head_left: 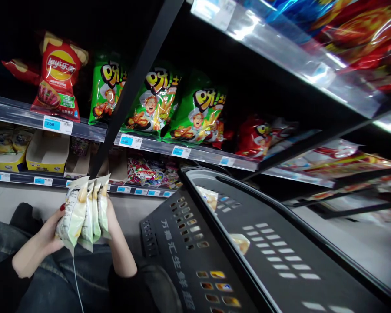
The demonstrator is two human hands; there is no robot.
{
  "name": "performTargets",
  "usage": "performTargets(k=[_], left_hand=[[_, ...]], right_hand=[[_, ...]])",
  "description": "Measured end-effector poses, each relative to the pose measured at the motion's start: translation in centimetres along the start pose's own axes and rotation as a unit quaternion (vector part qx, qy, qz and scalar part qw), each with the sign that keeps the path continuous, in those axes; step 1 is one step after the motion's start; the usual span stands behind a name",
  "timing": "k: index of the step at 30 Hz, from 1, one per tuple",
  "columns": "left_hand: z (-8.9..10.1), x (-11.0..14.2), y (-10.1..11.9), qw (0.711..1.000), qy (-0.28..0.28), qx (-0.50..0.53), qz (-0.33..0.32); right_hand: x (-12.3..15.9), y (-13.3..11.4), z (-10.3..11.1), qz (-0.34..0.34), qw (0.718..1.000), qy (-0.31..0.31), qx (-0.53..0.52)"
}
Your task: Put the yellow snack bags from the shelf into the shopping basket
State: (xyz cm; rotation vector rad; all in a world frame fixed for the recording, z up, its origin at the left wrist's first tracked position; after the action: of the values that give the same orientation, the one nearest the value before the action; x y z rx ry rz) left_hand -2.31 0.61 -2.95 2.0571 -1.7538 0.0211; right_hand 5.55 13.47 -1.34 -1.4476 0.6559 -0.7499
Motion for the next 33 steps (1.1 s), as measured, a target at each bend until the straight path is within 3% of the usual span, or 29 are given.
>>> performTargets(k=[5,9,14,22,27,33], left_hand=[[-0.4,0.0,0.4,0.999,0.013,-0.039,-0.01],[-0.1,-0.3,0.2,0.994,0.059,-0.08,-0.056],[-1.0,-0.2,0.2,0.972,0.115,-0.152,-0.138],[-2.0,-0.1,0.6,0.943,0.126,-0.229,-0.207],[-2.5,0.3,1.8,0.942,0.072,-0.271,-0.184],[-2.8,0.4,2.2,0.943,0.087,-0.253,-0.2]], right_hand=[[0.1,-1.6,1.5,0.005,0.999,0.028,-0.032],[1.4,-3.1,1.3,0.02,0.998,-0.04,-0.053],[3.0,-4.3,0.3,0.07,0.988,-0.138,0.031],[2.5,-2.6,-0.5,0.036,0.992,-0.123,0.02],[2.4,-2.5,-0.5,0.074,0.982,-0.166,0.055],[2.4,-2.3,-0.8,0.099,0.987,-0.115,0.06]])
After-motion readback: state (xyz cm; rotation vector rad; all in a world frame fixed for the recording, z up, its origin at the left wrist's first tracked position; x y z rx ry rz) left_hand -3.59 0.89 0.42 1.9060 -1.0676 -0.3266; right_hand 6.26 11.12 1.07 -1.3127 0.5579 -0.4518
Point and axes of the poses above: each hand's wrist, its own x-axis away from the middle knuckle, its own z-axis out of the back of the hand, y = z × x, the point moved 2 cm from there along -x, towards the middle knuckle, and after that the axes turned 2 degrees about -z, right-handed, at the moved point
